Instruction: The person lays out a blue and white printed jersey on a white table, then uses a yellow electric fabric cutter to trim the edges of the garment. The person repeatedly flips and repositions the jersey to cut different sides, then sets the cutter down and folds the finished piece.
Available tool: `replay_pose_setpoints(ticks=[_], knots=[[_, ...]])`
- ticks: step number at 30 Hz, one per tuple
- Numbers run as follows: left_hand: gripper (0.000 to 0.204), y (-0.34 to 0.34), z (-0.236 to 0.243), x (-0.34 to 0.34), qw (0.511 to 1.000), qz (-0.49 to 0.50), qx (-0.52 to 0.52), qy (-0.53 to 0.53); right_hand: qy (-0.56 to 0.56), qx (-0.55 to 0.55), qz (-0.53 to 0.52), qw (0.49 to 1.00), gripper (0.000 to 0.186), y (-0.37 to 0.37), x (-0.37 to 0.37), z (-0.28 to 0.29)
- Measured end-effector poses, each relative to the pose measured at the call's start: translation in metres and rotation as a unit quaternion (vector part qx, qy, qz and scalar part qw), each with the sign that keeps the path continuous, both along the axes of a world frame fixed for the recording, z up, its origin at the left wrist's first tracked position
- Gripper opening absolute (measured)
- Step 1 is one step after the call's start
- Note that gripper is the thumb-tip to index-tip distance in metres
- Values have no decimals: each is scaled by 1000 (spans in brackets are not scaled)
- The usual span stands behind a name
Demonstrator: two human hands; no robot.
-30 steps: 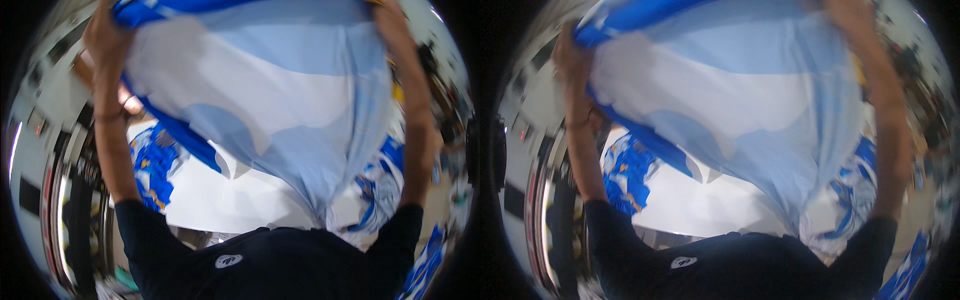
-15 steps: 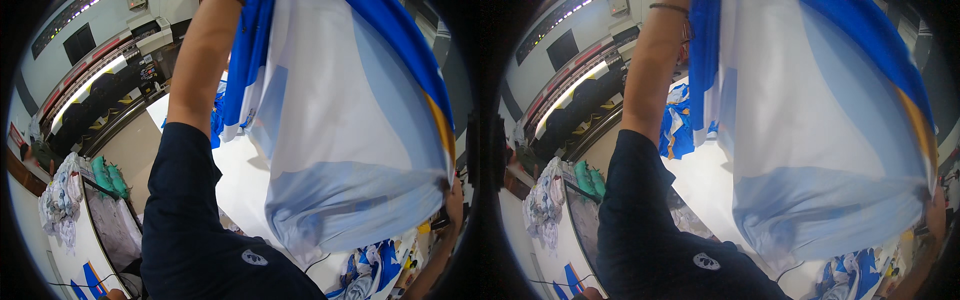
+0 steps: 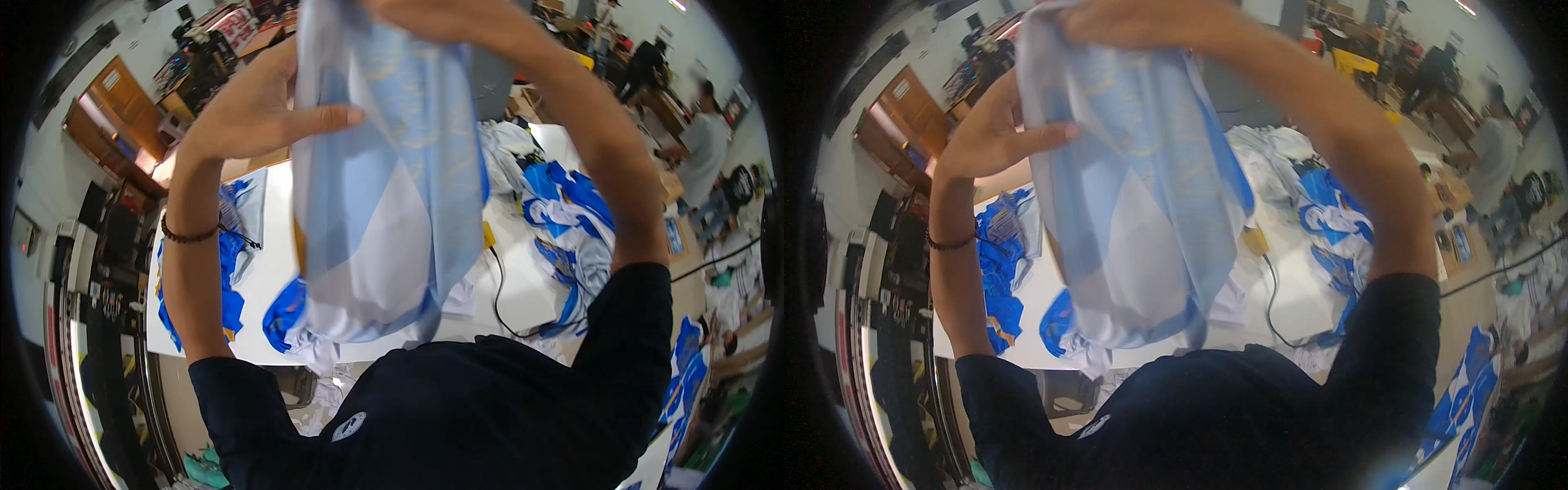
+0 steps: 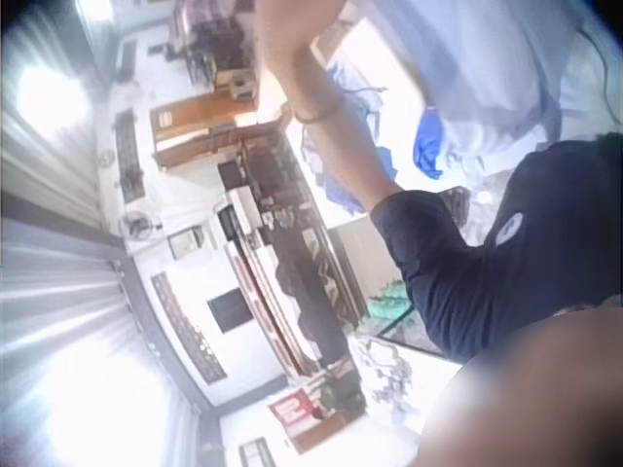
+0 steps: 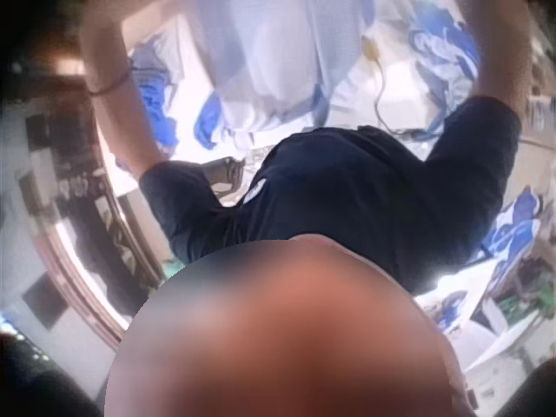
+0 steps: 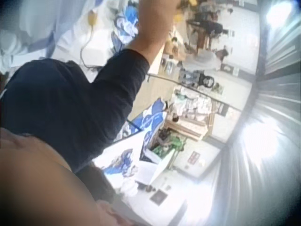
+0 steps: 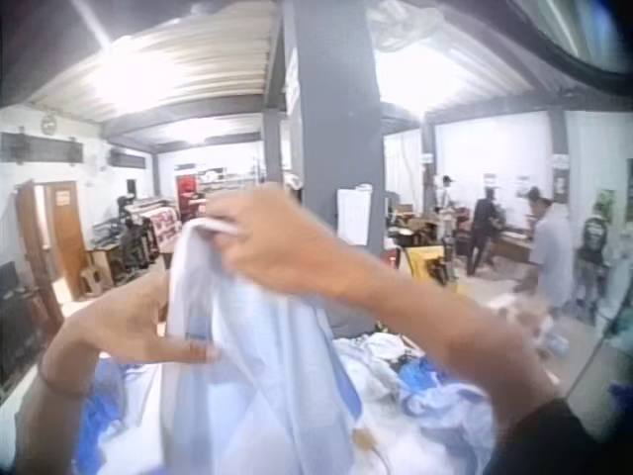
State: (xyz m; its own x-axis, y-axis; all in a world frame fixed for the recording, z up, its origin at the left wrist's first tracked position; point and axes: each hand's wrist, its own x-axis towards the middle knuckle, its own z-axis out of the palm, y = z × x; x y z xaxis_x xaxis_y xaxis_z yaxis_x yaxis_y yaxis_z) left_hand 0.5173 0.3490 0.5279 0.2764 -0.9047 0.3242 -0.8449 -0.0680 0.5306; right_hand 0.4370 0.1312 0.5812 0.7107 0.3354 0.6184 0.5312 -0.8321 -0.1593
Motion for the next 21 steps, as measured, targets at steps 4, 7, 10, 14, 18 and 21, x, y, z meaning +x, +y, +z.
replay_pose_setpoints(ticks=[4, 7, 10, 14, 18, 21], knots=[[31, 17, 0, -12, 998, 10, -57, 24, 17, 17, 108, 994, 60, 17, -15, -66], [30, 39, 15, -9, 991, -70, -96, -55, 303, -92, 112, 942, 76, -5, -38, -138], [51, 119, 51, 18, 994, -8, -17, -106, 572, -80, 214, 788, 77, -14, -69, -194], [96, 279, 115, 105, 964, 121, 44, -234, 651, 58, 328, 681, 67, -40, -121, -235], [87, 347, 145, 138, 923, 262, 188, -211, 613, -87, 107, 778, 73, -64, -123, -173], [44, 366, 118, 212, 889, 237, 161, -357, 367, -57, -154, 916, 66, -106, -118, -145]])
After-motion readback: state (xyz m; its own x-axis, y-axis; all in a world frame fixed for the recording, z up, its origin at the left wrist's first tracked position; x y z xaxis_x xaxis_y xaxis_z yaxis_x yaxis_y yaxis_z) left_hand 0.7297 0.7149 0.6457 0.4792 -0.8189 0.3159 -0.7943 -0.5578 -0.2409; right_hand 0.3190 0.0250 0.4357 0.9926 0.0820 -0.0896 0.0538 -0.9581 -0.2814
